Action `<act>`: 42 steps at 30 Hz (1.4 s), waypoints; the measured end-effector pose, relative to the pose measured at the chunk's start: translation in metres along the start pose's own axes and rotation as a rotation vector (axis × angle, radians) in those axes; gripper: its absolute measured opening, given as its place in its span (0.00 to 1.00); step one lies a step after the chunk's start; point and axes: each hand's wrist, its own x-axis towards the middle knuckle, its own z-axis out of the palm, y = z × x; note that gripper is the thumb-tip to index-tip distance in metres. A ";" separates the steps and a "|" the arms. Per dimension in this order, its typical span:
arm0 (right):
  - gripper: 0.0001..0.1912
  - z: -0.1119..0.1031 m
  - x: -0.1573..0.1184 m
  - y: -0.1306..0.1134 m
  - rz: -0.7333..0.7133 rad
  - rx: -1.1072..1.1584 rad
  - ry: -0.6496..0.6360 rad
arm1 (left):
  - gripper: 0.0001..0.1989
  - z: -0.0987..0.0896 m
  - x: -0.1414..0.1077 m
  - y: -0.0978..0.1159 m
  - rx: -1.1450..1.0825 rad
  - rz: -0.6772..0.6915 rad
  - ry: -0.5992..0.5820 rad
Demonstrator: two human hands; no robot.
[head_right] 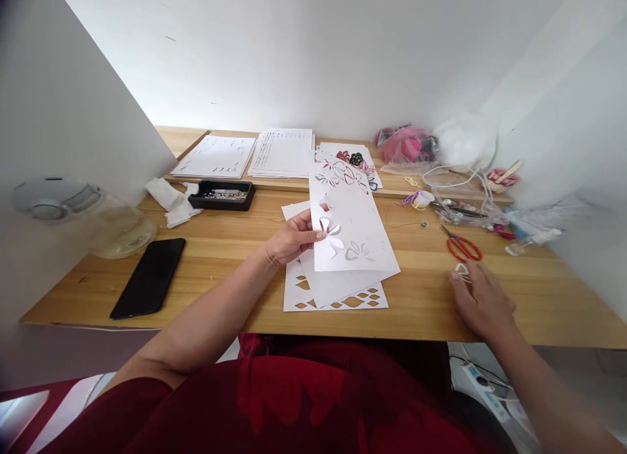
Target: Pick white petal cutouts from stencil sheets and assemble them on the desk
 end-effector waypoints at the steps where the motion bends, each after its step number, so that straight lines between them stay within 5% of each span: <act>1: 0.34 -0.008 -0.003 -0.010 0.046 0.033 0.040 | 0.37 0.001 0.000 0.000 0.002 0.013 0.015; 4: 0.22 -0.033 -0.016 -0.054 0.099 0.252 -0.102 | 0.37 0.003 0.001 -0.002 0.025 0.058 0.068; 7: 0.20 -0.044 -0.032 -0.109 0.060 0.792 -0.333 | 0.37 0.009 0.000 -0.004 0.058 0.111 0.094; 10: 0.19 -0.040 -0.039 -0.157 0.295 1.286 -0.590 | 0.39 0.015 -0.001 -0.006 0.064 0.155 0.100; 15: 0.14 -0.032 -0.029 -0.187 0.475 1.607 -0.511 | 0.35 0.020 -0.001 -0.007 -0.010 0.174 0.113; 21: 0.13 -0.033 -0.022 -0.180 0.207 1.534 -0.315 | 0.21 0.020 -0.005 -0.004 -0.070 -0.028 0.009; 25: 0.12 -0.033 -0.017 -0.172 0.038 1.368 -0.309 | 0.22 0.020 -0.006 -0.007 -0.076 -0.095 0.020; 30: 0.17 -0.045 -0.013 -0.163 0.072 1.074 -0.303 | 0.23 0.020 -0.003 -0.016 0.010 -0.097 0.145; 35: 0.15 -0.063 -0.019 -0.170 -0.017 1.097 -0.164 | 0.21 0.018 -0.001 -0.023 0.109 -0.046 0.171; 42: 0.19 -0.049 -0.014 -0.187 -0.016 0.974 -0.322 | 0.23 0.026 -0.003 -0.020 -0.032 -0.072 0.162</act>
